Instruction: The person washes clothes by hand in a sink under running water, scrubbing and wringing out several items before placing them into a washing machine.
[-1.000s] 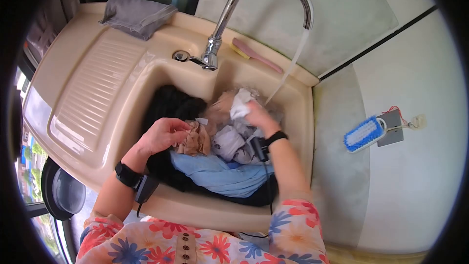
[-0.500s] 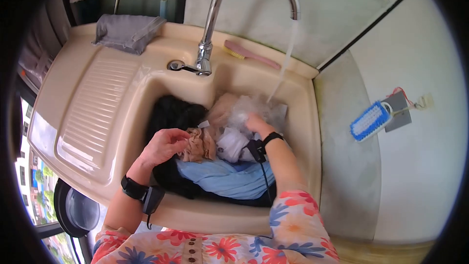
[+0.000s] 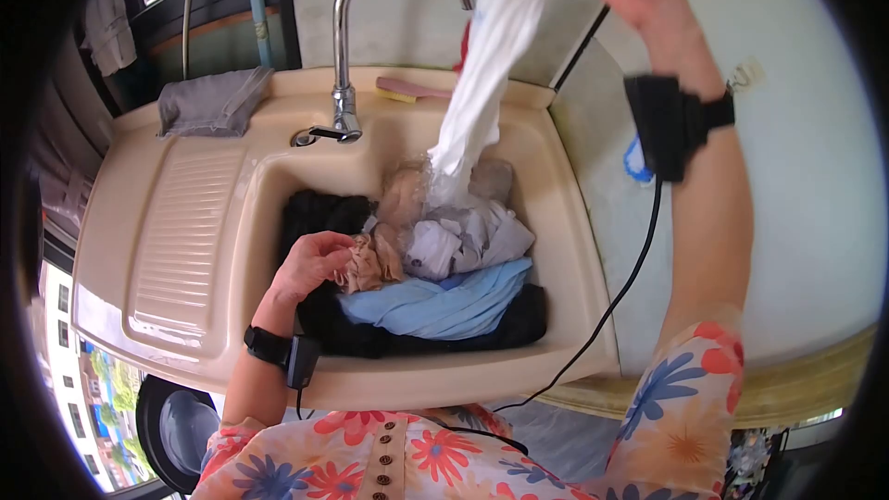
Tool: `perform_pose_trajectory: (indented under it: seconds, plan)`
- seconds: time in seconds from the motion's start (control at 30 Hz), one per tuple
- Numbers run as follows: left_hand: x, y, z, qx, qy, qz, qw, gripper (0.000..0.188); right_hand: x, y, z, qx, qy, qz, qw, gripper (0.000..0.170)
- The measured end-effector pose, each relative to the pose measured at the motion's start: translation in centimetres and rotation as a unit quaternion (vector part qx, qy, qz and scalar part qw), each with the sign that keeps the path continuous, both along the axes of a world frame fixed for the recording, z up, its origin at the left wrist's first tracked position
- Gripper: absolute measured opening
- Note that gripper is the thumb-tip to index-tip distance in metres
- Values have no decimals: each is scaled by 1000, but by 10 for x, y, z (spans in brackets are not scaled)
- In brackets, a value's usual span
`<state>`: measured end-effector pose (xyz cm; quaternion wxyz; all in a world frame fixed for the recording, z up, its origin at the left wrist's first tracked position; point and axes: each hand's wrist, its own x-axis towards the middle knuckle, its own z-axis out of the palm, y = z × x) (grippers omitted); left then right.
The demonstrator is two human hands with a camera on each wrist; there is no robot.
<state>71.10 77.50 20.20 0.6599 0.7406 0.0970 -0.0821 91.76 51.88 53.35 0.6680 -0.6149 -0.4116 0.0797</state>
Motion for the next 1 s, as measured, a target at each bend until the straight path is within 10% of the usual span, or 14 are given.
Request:
perform_pose_trajectory:
  seconds: [0.27, 0.33, 0.43, 0.53, 0.7, 0.83, 0.93, 1.0]
  plan:
    - [-5, 2, 19, -13, -18, 34, 999, 25, 38, -12, -20, 29, 26, -6, 999, 28]
    - [-4, 5, 9, -22, -2, 32, 999, 25, 77, -25, -77, -230, -225, -172, 931, 32]
    - [-2, 7, -6, -16, 6, 10, 1000, 25, 63, -10, -187, -189, 131, -87, 969, 30]
    - [0, 6, -10, -6, -3, 14, 1000, 26, 81, -5, -326, -299, 48, -121, 945, 30]
    - [0, 0, 1, 22, -7, 10, 1000, 27, 36, 23, -439, -642, -200, -64, 737, 39]
    - [5, -8, 23, 56, -22, -16, 998, 23, 56, 16, -469, -611, -61, -75, 786, 38]
    - [25, -16, 40, 155, -45, -54, 985, 22, 62, 12, -451, -684, -112, -49, 719, 33]
    - [47, -22, 32, 208, -66, -104, 970, 24, 66, -1, -427, -422, 100, -94, 896, 29]
